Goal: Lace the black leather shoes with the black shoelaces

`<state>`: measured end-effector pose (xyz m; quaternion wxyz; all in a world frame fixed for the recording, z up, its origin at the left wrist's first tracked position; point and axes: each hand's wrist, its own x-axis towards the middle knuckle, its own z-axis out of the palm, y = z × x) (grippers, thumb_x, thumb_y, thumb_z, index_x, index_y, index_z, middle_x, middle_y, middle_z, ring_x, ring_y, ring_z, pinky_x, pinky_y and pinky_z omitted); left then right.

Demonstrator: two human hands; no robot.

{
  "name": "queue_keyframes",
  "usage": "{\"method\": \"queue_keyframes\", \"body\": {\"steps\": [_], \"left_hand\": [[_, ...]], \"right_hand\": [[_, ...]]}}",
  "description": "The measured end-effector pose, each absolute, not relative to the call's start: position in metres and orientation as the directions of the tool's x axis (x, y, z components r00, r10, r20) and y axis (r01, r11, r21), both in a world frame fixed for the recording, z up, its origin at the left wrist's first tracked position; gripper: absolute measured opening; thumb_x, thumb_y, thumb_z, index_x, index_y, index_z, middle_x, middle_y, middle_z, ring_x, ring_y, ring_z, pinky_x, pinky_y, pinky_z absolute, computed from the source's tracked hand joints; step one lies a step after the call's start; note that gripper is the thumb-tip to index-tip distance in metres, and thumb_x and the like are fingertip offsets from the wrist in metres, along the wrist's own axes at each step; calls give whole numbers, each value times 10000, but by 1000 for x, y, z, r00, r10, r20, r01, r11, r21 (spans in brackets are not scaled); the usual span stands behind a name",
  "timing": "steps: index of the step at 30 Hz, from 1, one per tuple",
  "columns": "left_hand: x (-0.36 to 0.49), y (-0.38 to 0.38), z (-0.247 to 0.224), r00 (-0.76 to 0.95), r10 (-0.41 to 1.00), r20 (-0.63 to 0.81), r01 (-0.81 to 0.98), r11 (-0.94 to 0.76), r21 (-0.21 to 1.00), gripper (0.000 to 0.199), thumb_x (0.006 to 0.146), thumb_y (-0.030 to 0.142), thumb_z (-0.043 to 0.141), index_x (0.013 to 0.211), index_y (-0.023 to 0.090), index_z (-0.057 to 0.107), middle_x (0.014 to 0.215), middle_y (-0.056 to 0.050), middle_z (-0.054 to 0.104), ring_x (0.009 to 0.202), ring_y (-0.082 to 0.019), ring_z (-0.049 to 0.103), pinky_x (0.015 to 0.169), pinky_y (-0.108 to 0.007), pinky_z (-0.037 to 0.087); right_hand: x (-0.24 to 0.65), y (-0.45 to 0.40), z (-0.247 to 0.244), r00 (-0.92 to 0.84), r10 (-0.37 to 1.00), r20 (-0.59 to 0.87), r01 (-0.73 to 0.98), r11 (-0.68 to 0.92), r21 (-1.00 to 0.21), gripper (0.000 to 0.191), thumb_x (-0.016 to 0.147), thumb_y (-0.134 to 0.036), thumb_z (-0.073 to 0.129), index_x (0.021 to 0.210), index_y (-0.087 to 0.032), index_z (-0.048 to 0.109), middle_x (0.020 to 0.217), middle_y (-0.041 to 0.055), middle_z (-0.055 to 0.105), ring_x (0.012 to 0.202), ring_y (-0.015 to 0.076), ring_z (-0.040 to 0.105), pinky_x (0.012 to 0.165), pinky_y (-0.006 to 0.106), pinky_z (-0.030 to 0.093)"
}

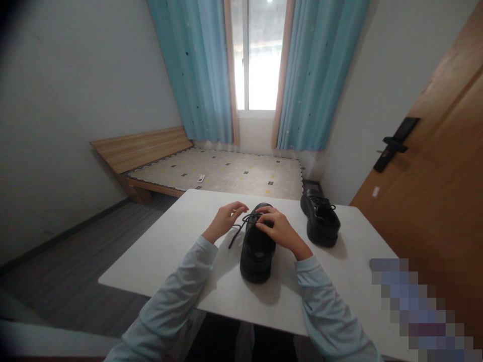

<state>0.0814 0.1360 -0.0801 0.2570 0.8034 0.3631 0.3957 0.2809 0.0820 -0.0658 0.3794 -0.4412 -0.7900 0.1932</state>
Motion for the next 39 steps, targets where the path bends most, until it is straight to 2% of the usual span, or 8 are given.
{"method": "queue_keyframes", "body": {"steps": [3, 5, 10, 13, 24, 28, 31, 39], "left_hand": [[81, 136, -81, 468, 781, 413, 382, -600, 703, 324, 916, 389, 397, 927, 179, 644, 946, -44, 688, 908, -163, 622, 860, -303, 480], [81, 133, -79, 525, 747, 407, 329, -619, 713, 309, 878, 412, 481, 1028, 180, 619, 1051, -61, 668, 993, -179, 606, 920, -325, 455], [82, 125, -76, 660, 641, 392, 218, -662, 717, 783, 643, 416, 754, 1312, 187, 417, 1346, -127, 488, 1241, -246, 463, 1052, -380, 356], [82, 124, -79, 695, 625, 356, 226, -660, 717, 858, 633, 430, 755, 1358, 202, 357, 1378, -130, 452, 1269, -260, 436, 1066, -399, 340], [80, 125, -83, 705, 642, 301, 271, -636, 723, 709, 674, 431, 721, 1294, 208, 459, 1325, -112, 513, 1207, -257, 488, 1029, -395, 370], [80, 125, -83, 712, 637, 294, 283, -644, 710, 697, 685, 444, 707, 1291, 199, 466, 1323, -113, 515, 1206, -256, 488, 1026, -386, 371], [80, 125, -83, 713, 635, 298, 282, -648, 707, 675, 687, 424, 710, 1282, 206, 478, 1322, -103, 517, 1210, -248, 486, 1030, -377, 365], [79, 125, -83, 705, 648, 290, 300, -642, 705, 672, 687, 423, 710, 1281, 207, 480, 1305, -105, 533, 1189, -251, 501, 1013, -379, 378]], "right_hand": [[283, 82, -65, -329, 840, 431, 542, 542, -643, 113, 773, -265, 628, 700, -199, 684, 1085, 88, 632, 1047, 241, 568, 954, 418, 397], [285, 82, -64, -325, 836, 443, 534, 549, -643, 117, 774, -277, 630, 705, -200, 685, 1079, 84, 633, 1048, 238, 569, 957, 415, 397], [291, 80, -60, -318, 836, 448, 521, 549, -654, 133, 789, -290, 618, 718, -196, 679, 1107, 85, 622, 1057, 235, 564, 954, 407, 399], [293, 79, -56, -311, 836, 453, 496, 549, -673, 139, 792, -296, 611, 713, -195, 667, 1100, 86, 628, 1056, 237, 564, 956, 414, 394], [299, 68, -41, -173, 894, 414, 220, 445, -868, 233, 798, -343, 593, 635, -185, 538, 1063, 86, 659, 1014, 247, 606, 900, 423, 454], [301, 68, -43, -154, 903, 401, 100, 418, -903, 232, 798, -344, 605, 650, -181, 532, 1057, 70, 657, 866, 220, 665, 894, 428, 469], [301, 69, -44, -182, 909, 374, 83, 393, -916, 245, 789, -373, 616, 651, -180, 556, 1036, 68, 665, 770, 199, 670, 837, 417, 504], [305, 68, -44, -259, 904, 339, 119, 378, -918, 257, 816, -385, 593, 652, -188, 581, 926, 42, 686, 673, 161, 648, 920, 428, 454]]}}
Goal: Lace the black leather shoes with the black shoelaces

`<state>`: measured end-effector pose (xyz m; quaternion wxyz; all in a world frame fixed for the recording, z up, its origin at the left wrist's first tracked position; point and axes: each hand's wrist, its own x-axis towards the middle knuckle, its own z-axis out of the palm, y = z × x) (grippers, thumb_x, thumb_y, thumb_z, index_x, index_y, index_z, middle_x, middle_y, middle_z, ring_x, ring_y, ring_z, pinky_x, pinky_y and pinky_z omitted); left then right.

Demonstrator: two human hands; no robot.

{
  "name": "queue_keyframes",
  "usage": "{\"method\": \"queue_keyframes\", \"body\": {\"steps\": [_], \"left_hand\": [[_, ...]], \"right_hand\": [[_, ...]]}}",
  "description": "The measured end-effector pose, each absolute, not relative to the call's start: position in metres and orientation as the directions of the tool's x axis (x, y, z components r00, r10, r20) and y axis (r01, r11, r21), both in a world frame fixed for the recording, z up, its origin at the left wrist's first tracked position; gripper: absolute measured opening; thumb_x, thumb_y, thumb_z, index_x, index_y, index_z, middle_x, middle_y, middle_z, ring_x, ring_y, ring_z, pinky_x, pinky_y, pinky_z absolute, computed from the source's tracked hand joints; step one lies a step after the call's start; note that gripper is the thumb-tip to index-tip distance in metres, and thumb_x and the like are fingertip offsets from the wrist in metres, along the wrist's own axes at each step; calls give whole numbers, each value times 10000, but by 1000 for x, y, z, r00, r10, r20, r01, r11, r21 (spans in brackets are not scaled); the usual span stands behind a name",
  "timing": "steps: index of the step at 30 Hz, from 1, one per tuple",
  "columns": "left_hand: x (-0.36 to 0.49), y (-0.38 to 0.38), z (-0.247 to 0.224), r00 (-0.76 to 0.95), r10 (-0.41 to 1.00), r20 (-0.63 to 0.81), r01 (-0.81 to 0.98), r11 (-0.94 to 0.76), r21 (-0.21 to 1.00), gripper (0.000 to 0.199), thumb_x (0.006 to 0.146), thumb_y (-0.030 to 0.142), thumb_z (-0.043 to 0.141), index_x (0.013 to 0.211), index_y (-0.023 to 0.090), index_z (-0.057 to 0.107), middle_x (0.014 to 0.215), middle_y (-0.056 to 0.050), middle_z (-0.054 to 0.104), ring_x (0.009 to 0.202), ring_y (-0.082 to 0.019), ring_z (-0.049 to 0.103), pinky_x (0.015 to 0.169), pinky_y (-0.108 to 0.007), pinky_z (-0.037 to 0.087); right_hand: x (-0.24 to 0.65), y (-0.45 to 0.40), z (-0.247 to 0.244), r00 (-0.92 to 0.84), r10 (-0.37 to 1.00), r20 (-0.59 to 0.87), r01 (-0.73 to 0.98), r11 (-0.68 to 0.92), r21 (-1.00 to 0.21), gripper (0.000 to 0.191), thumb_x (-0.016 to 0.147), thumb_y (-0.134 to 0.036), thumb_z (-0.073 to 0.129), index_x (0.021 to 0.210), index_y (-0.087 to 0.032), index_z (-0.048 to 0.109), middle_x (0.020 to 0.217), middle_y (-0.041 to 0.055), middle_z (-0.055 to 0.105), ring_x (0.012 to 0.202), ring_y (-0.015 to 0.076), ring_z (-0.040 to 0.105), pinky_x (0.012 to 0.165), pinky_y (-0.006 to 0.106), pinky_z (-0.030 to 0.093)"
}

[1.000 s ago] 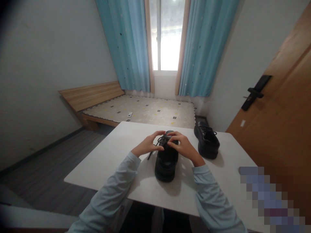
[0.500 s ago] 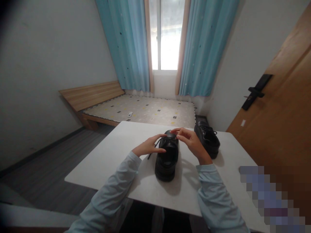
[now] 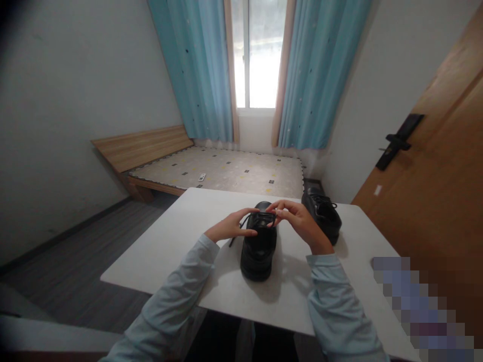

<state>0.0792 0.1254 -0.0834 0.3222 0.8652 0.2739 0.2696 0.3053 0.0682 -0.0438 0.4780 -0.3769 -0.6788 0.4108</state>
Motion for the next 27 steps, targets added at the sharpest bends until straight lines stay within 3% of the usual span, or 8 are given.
{"method": "queue_keyframes", "body": {"steps": [3, 7, 12, 15, 20, 23, 27], "left_hand": [[79, 125, -83, 704, 649, 287, 309, -644, 699, 661, 692, 411, 707, 1278, 204, 482, 1308, -107, 529, 1195, -250, 498, 1014, -374, 379], [79, 125, -84, 709, 646, 282, 316, -649, 692, 647, 706, 401, 695, 1280, 196, 477, 1309, -109, 527, 1201, -243, 493, 1019, -367, 376], [80, 126, -84, 715, 640, 282, 320, -657, 682, 644, 713, 409, 685, 1280, 187, 475, 1299, -114, 535, 1196, -246, 498, 1017, -373, 378], [80, 127, -84, 716, 638, 286, 316, -660, 681, 646, 710, 407, 688, 1277, 179, 477, 1301, -120, 533, 1198, -249, 495, 1020, -376, 377], [80, 127, -84, 720, 633, 285, 307, -658, 687, 669, 709, 405, 692, 1290, 167, 462, 1321, -126, 517, 1216, -244, 481, 1039, -370, 361], [80, 128, -84, 718, 645, 260, 317, -636, 703, 653, 723, 419, 679, 1289, 175, 463, 1330, -115, 512, 1225, -239, 475, 1041, -363, 360], [79, 132, -86, 677, 680, 282, 302, -606, 736, 433, 845, 380, 538, 1230, 187, 497, 1277, -89, 559, 1163, -199, 529, 991, -333, 407]], "right_hand": [[307, 67, -43, -281, 902, 328, 102, 368, -924, 261, 816, -370, 597, 632, -185, 584, 909, 38, 672, 667, 156, 640, 887, 408, 469], [309, 65, -42, -306, 901, 308, 108, 354, -929, 279, 813, -373, 592, 610, -182, 602, 869, 60, 664, 802, 199, 629, 829, 386, 496], [312, 66, -42, -369, 885, 285, 124, 350, -928, 257, 816, -364, 581, 639, -183, 620, 752, 27, 656, 656, 160, 618, 935, 420, 441], [311, 66, -40, -413, 874, 255, 180, 353, -918, 256, 802, -398, 597, 667, -186, 642, 701, 27, 660, 675, 175, 631, 937, 423, 443], [304, 61, -34, -490, 861, 138, 203, 267, -942, 258, 754, -418, 653, 677, -175, 611, 821, 55, 668, 640, 172, 658, 688, 339, 536], [301, 60, -33, -540, 835, 104, 214, 256, -943, 217, 739, -352, 691, 708, -155, 605, 873, 66, 663, 677, 168, 671, 705, 328, 534], [301, 61, -34, -560, 819, 126, 193, 277, -941, 238, 692, -278, 743, 859, -146, 636, 890, 64, 652, 775, 191, 672, 762, 360, 530]]}}
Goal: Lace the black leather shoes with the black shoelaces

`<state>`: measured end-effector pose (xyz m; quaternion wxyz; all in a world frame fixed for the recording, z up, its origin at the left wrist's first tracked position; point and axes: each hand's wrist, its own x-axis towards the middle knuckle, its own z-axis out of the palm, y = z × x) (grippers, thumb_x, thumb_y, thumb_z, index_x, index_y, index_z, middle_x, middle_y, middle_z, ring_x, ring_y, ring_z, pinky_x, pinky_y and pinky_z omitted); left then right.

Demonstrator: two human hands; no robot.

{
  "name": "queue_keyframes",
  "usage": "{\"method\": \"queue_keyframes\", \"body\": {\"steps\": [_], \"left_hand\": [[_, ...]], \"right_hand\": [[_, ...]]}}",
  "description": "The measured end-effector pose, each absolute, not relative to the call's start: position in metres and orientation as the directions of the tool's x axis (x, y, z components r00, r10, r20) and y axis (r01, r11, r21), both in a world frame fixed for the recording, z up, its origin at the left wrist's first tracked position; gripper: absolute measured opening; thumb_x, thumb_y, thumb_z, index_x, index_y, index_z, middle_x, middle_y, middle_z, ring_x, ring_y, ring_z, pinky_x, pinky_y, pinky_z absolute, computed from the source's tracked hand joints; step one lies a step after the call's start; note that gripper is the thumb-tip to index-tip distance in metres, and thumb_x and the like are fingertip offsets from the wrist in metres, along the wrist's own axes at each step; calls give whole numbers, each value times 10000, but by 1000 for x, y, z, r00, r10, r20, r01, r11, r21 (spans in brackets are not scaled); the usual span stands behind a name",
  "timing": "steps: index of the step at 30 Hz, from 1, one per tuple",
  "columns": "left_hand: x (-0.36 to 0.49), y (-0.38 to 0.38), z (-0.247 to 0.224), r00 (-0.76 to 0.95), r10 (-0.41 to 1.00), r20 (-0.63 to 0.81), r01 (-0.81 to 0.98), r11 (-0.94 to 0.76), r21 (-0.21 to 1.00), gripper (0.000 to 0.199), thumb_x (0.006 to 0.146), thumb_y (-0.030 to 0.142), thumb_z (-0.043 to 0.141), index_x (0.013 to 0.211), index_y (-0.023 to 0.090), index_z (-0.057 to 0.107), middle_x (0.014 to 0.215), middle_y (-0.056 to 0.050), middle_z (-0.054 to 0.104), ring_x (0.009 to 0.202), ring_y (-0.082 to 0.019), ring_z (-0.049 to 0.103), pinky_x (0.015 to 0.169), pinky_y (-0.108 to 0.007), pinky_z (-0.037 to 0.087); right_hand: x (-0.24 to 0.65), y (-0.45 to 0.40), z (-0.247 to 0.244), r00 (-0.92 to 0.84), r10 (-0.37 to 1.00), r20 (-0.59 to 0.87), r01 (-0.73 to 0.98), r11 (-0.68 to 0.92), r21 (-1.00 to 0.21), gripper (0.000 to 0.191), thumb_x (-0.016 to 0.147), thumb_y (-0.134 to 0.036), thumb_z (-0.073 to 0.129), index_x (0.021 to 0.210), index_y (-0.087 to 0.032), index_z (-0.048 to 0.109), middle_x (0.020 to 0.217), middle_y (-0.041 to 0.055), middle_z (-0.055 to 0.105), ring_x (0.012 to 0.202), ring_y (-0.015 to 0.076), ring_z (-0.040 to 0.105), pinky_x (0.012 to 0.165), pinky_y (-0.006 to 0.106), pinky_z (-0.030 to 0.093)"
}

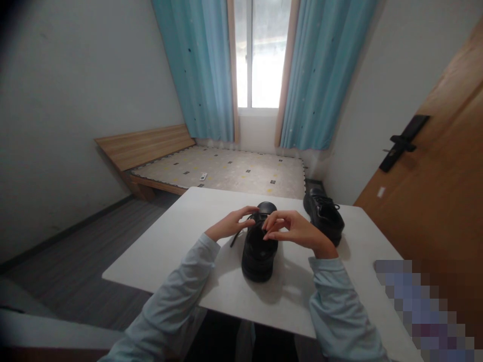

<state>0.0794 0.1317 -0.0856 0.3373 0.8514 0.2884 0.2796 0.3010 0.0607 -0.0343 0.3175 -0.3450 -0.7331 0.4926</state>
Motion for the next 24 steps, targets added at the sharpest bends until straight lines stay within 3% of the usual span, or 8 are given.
{"method": "queue_keyframes", "body": {"steps": [4, 7, 11, 15, 19, 24], "left_hand": [[79, 138, -91, 559, 777, 290, 382, -552, 741, 281, 890, 342, 465, 1086, 163, 556, 1054, -84, 659, 970, -166, 621, 841, -277, 483], [75, 143, -96, 498, 824, 269, 547, -539, 640, 185, 886, 277, 473, 962, 167, 601, 928, -64, 677, 857, -165, 631, 782, -273, 482], [63, 146, -101, 446, 873, 199, 760, -487, 431, 185, 856, 137, 473, 926, 200, 632, 948, -60, 661, 897, -175, 617, 795, -280, 458], [53, 145, -102, 370, 924, 92, 898, -381, 221, 217, 795, 177, 580, 999, 232, 628, 1010, -80, 621, 945, -220, 595, 785, -316, 457], [52, 143, -100, 322, 947, 13, 939, -321, 125, 192, 785, 218, 590, 974, 224, 627, 1049, -92, 599, 984, -252, 573, 784, -352, 460], [56, 139, -96, 325, 946, 19, 942, -325, 83, 191, 860, 164, 433, 897, 173, 620, 1036, -126, 598, 985, -263, 574, 780, -377, 464]], "right_hand": [[301, 63, -36, -550, 808, 210, 120, 325, -938, 304, 644, -241, 782, 903, -156, 649, 896, 63, 649, 859, 204, 647, 811, 383, 511], [301, 63, -37, -513, 814, 273, 65, 354, -933, 290, 649, -235, 780, 904, -176, 653, 899, 55, 653, 903, 201, 631, 850, 382, 490], [301, 62, -37, -408, 851, 330, 33, 376, -926, 245, 667, -268, 769, 871, -195, 653, 901, 45, 664, 902, 196, 630, 868, 376, 481], [299, 62, -37, -260, 896, 360, 122, 401, -908, 149, 757, -333, 684, 793, -190, 660, 901, 54, 678, 865, 183, 630, 828, 347, 485], [299, 65, -39, -146, 909, 391, 185, 413, -892, 188, 781, -371, 649, 765, -184, 659, 842, 53, 681, 806, 178, 623, 793, 343, 484], [298, 68, -41, -105, 919, 381, 194, 394, -898, 200, 766, -381, 660, 798, -183, 660, 831, 54, 681, 776, 178, 632, 786, 352, 492]]}}
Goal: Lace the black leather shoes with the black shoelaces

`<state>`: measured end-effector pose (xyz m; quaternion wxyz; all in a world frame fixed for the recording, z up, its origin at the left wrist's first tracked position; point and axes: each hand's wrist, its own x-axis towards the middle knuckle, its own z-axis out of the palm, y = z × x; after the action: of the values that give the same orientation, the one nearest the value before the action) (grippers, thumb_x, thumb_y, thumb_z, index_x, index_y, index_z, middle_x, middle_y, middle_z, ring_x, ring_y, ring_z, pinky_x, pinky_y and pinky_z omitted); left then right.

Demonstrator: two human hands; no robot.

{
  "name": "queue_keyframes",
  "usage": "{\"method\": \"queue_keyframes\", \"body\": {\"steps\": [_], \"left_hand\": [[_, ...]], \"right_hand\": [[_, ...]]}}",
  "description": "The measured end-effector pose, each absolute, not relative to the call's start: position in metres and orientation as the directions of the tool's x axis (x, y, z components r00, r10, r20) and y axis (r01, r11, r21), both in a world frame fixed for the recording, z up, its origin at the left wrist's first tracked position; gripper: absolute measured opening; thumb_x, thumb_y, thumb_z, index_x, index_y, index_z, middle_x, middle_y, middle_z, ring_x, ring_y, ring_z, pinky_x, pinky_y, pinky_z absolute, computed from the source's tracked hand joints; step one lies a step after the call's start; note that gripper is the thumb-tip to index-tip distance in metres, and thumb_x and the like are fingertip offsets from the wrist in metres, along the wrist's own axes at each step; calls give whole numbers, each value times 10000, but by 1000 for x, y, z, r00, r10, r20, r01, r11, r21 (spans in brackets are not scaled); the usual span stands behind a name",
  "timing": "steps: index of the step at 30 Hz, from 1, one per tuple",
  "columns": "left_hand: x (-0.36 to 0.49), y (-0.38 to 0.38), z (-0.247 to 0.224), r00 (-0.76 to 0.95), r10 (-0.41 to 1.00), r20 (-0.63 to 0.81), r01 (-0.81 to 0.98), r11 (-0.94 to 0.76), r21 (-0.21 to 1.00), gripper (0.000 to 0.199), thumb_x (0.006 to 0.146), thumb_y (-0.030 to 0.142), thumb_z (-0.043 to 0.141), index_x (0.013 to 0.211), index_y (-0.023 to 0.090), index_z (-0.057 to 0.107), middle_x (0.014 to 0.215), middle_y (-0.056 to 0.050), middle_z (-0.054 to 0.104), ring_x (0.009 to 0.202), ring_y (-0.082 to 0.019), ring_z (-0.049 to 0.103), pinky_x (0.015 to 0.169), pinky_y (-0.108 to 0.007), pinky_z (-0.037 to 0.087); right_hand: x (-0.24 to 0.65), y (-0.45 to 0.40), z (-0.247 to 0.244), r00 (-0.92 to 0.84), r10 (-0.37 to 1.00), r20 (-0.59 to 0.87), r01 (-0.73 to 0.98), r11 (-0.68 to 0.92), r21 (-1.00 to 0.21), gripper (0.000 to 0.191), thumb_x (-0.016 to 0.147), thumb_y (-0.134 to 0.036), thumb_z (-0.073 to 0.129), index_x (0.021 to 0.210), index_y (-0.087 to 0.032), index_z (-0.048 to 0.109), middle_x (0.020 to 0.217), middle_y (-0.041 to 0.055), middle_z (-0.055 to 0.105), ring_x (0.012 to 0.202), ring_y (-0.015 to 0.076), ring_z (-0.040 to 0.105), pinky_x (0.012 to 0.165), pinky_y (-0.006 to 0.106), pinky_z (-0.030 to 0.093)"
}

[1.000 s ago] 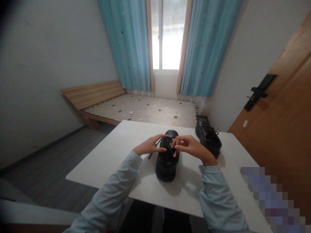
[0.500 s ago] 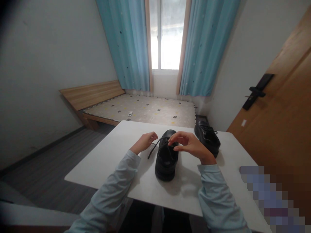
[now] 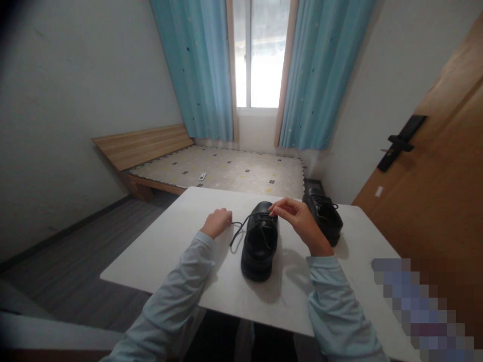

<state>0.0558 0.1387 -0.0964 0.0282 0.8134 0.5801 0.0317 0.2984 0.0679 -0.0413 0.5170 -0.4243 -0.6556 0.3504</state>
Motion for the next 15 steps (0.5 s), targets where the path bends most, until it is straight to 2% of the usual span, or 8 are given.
{"method": "queue_keyframes", "body": {"steps": [4, 7, 11, 15], "left_hand": [[58, 137, -95, 303, 951, 53, 948, -307, 87, 246, 889, 131, 346, 1027, 159, 548, 1029, -140, 609, 999, -255, 575, 787, -368, 459], [60, 138, -94, 241, 961, 133, 954, -260, 148, 243, 902, 144, 344, 1100, 158, 484, 1009, -137, 620, 958, -231, 598, 773, -337, 455], [64, 140, -89, 166, 939, 302, 916, -260, 307, 152, 903, 243, 426, 1019, 187, 506, 953, -94, 637, 848, -202, 624, 715, -294, 456], [68, 140, -83, 163, 863, 479, 772, -414, 482, 68, 858, 233, 521, 889, 189, 563, 894, -51, 647, 770, -158, 615, 707, -266, 463]], "right_hand": [[297, 68, -42, -73, 925, 374, 181, 381, -907, 209, 761, -367, 663, 879, -196, 643, 879, 43, 677, 753, 170, 647, 788, 360, 502], [297, 68, -42, -45, 922, 384, 184, 386, -904, 216, 758, -358, 663, 905, -203, 631, 915, 43, 675, 758, 169, 650, 796, 365, 504], [298, 69, -43, -13, 918, 396, 201, 390, -899, 220, 753, -365, 662, 893, -199, 628, 906, 49, 679, 760, 176, 652, 790, 370, 509], [298, 70, -44, -5, 918, 397, 214, 389, -896, 213, 750, -362, 663, 879, -195, 632, 885, 46, 681, 760, 175, 651, 779, 358, 508]]}}
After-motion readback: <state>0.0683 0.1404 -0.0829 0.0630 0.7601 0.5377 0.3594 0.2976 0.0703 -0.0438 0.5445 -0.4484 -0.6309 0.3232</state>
